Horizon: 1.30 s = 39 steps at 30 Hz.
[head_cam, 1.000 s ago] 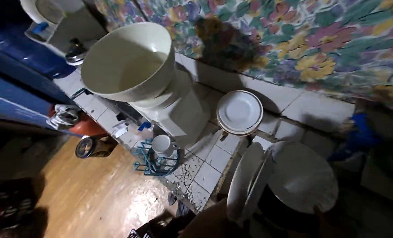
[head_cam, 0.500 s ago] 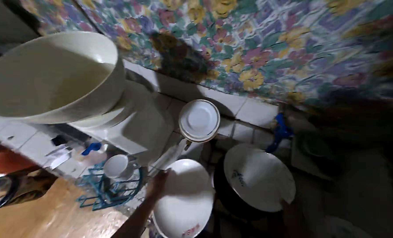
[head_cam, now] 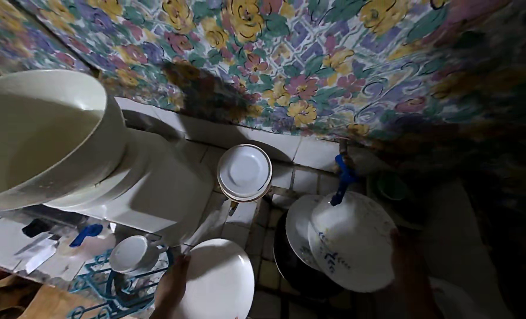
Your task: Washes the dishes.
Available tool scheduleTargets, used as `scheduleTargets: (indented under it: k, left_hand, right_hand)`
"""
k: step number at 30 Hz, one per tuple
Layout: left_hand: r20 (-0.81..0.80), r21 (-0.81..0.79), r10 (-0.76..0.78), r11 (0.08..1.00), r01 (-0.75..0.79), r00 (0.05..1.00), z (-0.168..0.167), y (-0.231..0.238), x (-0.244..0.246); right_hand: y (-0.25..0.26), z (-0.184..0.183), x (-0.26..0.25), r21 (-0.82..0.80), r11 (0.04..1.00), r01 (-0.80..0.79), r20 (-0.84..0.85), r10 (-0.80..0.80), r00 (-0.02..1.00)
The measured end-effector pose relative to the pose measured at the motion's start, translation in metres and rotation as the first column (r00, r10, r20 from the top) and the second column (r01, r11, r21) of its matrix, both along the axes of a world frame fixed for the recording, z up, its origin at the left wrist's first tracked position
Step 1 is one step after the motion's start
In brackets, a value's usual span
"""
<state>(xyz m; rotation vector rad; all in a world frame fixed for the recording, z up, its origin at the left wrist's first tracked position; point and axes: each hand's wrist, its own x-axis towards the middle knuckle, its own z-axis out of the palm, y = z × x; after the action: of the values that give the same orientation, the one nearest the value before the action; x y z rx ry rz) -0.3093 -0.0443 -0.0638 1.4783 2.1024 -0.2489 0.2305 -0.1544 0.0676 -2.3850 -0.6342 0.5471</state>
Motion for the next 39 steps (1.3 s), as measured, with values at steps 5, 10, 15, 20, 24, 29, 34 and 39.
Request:
scheduleTargets:
  k: [5, 10, 15, 20, 24, 29, 34, 39]
  left_hand:
    - [0.036, 0.207, -0.077, 0.976, 0.068, 0.996, 0.004, 0.0, 0.023]
    - [0.389, 0.273, -0.273, 0.946, 0.174, 0.88, 0.039, 0.027, 0.135]
    - [0.276, 0.314, -0.722, 0.691, 0.651, 0.634, 0.065, 0.073, 0.277]
    - [0.272, 0.099, -0.74, 0.657, 0.747, 0.615, 0.079, 0.115, 0.368]
    - [0.274, 0.172, -0.857, 0.489, 0.855, 0.436, 0.08, 0.133, 0.406]
    - [0.428, 0.111, -0.781, 0.545, 0.831, 0.455, 0.091, 0.145, 0.442]
    - [0.639, 0.256, -0.766, 0.295, 0.921, 0.068, 0.036, 0.134, 0.487]
    - [0.491, 0.149, -0.86, -0.077, 0.986, -0.141, 0.066, 0.114, 0.501]
  right_hand:
    - [-0.021, -0.067, -0.009, -0.088, 0.972, 0.216, -0.4, -0.233, 0.886]
    - [-0.021, -0.099, -0.027, -0.013, 0.96, 0.28, -0.564, -0.238, 0.79]
    - [0.0, -0.08, -0.033, 0.012, 0.964, 0.266, -0.549, -0.216, 0.808]
    - [0.014, -0.057, -0.023, 0.051, 0.972, 0.23, -0.517, -0.171, 0.839]
    - [0.01, -0.062, 0.014, 0.005, 0.974, 0.228, -0.498, -0.195, 0.845]
    - [0.007, -0.057, 0.031, -0.016, 0.953, 0.301, -0.491, -0.27, 0.828]
    - [0.017, -0.063, 0.027, -0.028, 0.982, 0.185, -0.543, -0.171, 0.822]
    - [0.014, -0.072, 0.009, 0.059, 0.987, 0.15, -0.621, -0.082, 0.779]
